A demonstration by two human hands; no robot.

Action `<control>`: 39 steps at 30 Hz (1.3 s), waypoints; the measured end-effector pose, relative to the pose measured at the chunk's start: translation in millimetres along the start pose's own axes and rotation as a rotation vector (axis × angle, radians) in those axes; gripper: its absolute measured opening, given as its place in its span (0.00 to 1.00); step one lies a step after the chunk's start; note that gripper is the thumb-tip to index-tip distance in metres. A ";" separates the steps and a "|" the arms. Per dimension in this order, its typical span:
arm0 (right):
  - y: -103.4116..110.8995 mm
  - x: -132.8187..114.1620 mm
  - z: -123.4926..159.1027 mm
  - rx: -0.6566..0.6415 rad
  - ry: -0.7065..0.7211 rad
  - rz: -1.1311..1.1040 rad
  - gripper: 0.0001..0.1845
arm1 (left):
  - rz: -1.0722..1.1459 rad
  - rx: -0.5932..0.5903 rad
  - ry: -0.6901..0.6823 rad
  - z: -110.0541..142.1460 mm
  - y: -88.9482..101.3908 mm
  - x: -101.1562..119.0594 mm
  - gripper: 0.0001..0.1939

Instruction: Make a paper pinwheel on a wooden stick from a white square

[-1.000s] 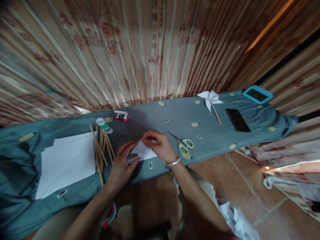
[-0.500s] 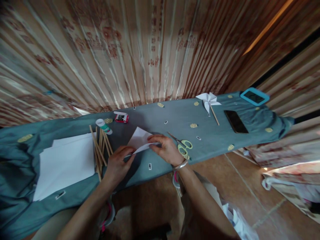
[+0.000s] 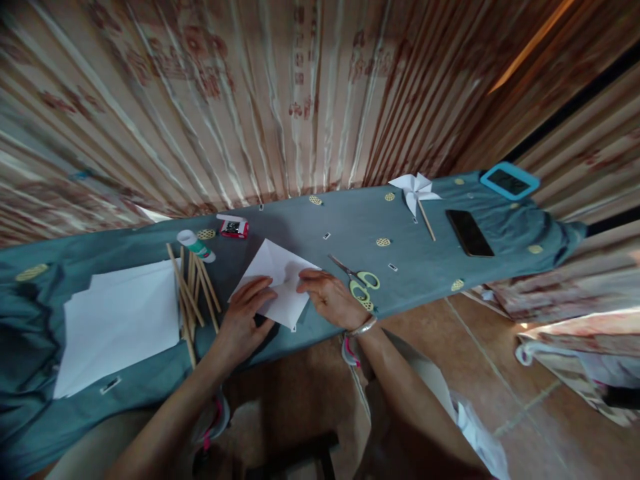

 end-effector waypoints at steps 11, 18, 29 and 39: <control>63.0 56.6 39.7 0.249 -0.582 0.415 0.14 | 0.074 -0.050 0.004 5.0 -0.4 -2.2 0.25; 73.8 61.9 58.6 0.205 -0.629 0.498 0.14 | 0.191 -0.031 0.062 5.3 7.4 -6.1 0.16; 52.2 49.9 55.2 -0.011 -0.541 0.629 0.17 | 0.047 0.088 0.206 4.4 5.8 -32.2 0.17; 52.7 54.8 55.4 0.355 -0.612 -0.062 0.19 | 0.165 0.044 0.299 -8.5 16.3 -29.6 0.11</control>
Point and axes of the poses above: each hand's wrist, its own z-axis away from the middle knuckle, its own y-axis out of the back of the hand, x = y × z, the point moved 5 cm from there along -z, towards the middle knuckle, and after that the axes turned 5 degrees about -x, right-handed, at the moved point
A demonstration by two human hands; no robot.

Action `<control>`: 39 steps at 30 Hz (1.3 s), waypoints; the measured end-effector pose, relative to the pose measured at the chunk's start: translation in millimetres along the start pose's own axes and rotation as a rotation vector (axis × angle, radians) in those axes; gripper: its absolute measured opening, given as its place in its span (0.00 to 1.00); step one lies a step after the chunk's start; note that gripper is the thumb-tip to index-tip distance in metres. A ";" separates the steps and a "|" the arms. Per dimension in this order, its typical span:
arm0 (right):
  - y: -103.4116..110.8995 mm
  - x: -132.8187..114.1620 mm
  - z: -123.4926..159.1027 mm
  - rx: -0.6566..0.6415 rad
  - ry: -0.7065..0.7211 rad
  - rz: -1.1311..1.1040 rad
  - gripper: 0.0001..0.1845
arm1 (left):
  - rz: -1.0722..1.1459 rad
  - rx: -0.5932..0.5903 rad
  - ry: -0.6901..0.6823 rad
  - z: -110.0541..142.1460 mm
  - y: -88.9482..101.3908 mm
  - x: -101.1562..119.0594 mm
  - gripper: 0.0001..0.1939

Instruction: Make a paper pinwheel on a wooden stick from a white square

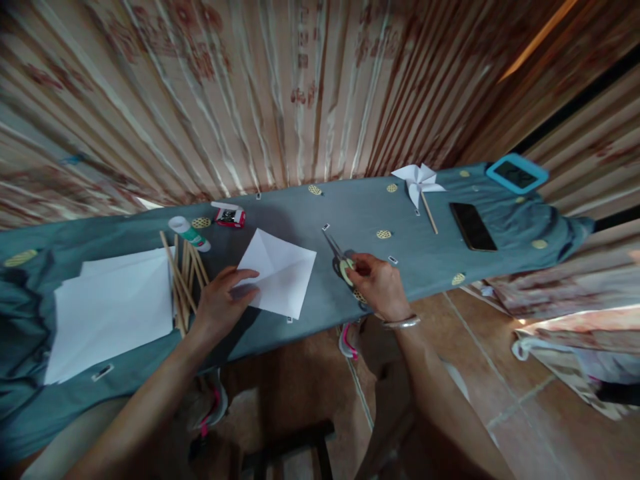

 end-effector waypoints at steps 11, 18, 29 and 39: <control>-41.9 -23.8 15.8 -0.481 -0.149 -0.977 0.21 | 0.009 0.259 0.033 -4.2 44.4 -5.2 0.09; -49.3 -25.6 35.4 -0.659 -0.100 -0.880 0.22 | 0.097 0.331 0.086 -2.1 58.0 -9.9 0.10; -55.9 -40.8 55.7 -0.910 0.068 -0.825 0.28 | 0.150 0.364 0.087 5.2 65.9 1.4 0.10; -56.6 -42.7 57.8 -0.921 0.059 -0.807 0.29 | 0.160 0.355 0.033 6.2 57.2 8.0 0.11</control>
Point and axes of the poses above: each hand's wrist, its own z-axis away from the middle knuckle, its own y-axis out of the back of the hand, x = y × z, the point moved 5 cm from there along -z, towards the middle knuckle, and after that the axes turned 5 degrees about -x, right-handed, at the moved point
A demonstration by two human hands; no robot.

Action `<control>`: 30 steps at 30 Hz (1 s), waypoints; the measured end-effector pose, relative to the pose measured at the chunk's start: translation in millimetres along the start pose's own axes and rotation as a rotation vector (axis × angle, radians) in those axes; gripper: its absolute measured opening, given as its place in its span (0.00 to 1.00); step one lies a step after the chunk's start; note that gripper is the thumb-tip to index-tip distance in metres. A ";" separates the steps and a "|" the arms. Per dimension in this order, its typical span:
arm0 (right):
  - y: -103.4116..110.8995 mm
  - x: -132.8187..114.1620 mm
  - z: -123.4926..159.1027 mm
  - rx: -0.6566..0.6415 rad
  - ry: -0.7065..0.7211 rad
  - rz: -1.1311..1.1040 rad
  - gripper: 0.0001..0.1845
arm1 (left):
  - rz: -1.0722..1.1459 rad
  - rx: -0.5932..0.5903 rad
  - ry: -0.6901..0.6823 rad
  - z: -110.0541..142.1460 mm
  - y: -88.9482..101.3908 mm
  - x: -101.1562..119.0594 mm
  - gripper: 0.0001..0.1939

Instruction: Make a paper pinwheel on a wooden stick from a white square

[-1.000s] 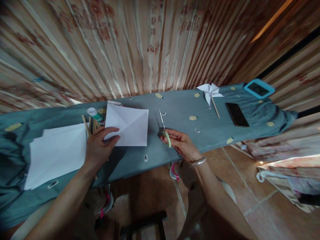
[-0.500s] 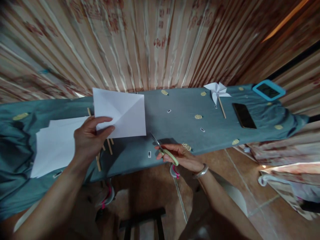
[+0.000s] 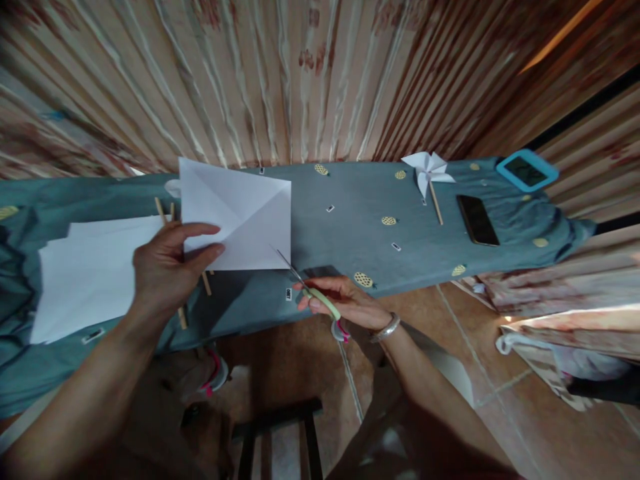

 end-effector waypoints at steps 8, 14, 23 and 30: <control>1.9 3.1 -3.4 -0.031 0.009 -0.013 0.28 | 0.019 -0.011 -0.014 1.2 -2.1 1.5 0.11; 1.1 3.5 -4.5 -0.026 0.011 -0.062 0.28 | 0.029 -0.027 0.006 1.7 -4.3 0.9 0.10; 0.3 0.7 -3.7 -0.030 0.007 -0.065 0.28 | 0.030 -0.053 -0.001 2.4 -5.8 1.3 0.10; -0.8 3.6 -4.0 -0.031 0.017 -0.094 0.25 | 0.043 -0.064 0.000 2.2 -6.0 -2.0 0.10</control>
Point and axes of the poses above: each hand's wrist, its own z-axis away from the middle knuckle, its own y-axis out of the back of the hand, x = y × z, the point moved 5 cm from there along -z, towards the middle knuckle, and after that the axes turned 5 degrees about -x, right-handed, at the moved point
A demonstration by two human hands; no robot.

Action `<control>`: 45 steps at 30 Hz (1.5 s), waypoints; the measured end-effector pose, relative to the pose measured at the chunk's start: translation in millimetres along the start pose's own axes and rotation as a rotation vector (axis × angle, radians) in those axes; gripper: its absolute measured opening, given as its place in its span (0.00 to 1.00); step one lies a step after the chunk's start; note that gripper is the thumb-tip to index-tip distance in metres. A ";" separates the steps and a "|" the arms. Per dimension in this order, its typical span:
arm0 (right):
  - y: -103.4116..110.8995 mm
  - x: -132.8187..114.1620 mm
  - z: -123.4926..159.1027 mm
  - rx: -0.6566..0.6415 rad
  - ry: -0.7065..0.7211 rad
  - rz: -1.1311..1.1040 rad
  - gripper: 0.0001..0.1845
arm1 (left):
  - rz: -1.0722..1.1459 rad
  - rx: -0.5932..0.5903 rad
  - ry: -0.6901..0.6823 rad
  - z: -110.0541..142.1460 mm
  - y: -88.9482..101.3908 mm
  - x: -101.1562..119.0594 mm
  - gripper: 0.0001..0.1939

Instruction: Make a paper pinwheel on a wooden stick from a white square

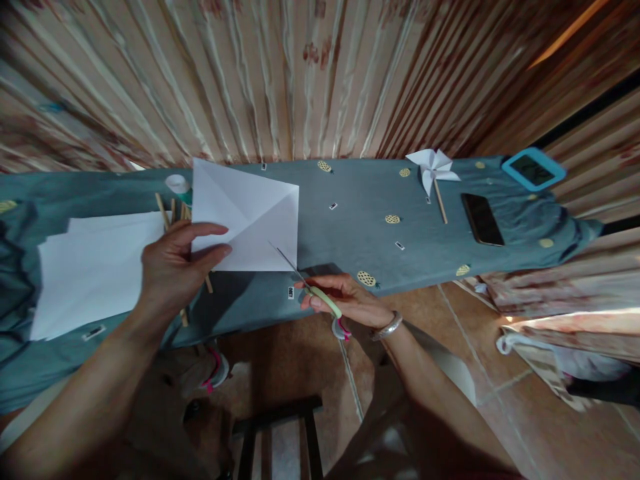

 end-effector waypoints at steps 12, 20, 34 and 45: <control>6.8 7.4 -2.6 0.002 0.001 0.079 0.22 | 0.009 0.016 0.004 0.0 -0.1 1.1 0.10; 5.7 5.9 -2.5 0.003 -0.008 0.100 0.22 | 0.002 0.006 0.009 0.5 0.1 1.3 0.10; 5.7 7.6 -2.9 0.021 -0.027 0.037 0.21 | -0.034 -0.001 0.024 0.2 1.3 3.7 0.11; 5.8 9.3 -3.3 0.047 -0.045 0.016 0.20 | -0.018 0.011 0.003 -0.5 1.2 5.0 0.11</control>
Point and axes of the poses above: each hand's wrist, its own z-axis away from the middle knuckle, its own y-axis out of the back of the hand, x = y × z, the point moved 5 cm from there along -z, towards the middle knuckle, and after that the axes turned 5 degrees about -x, right-handed, at the moved point
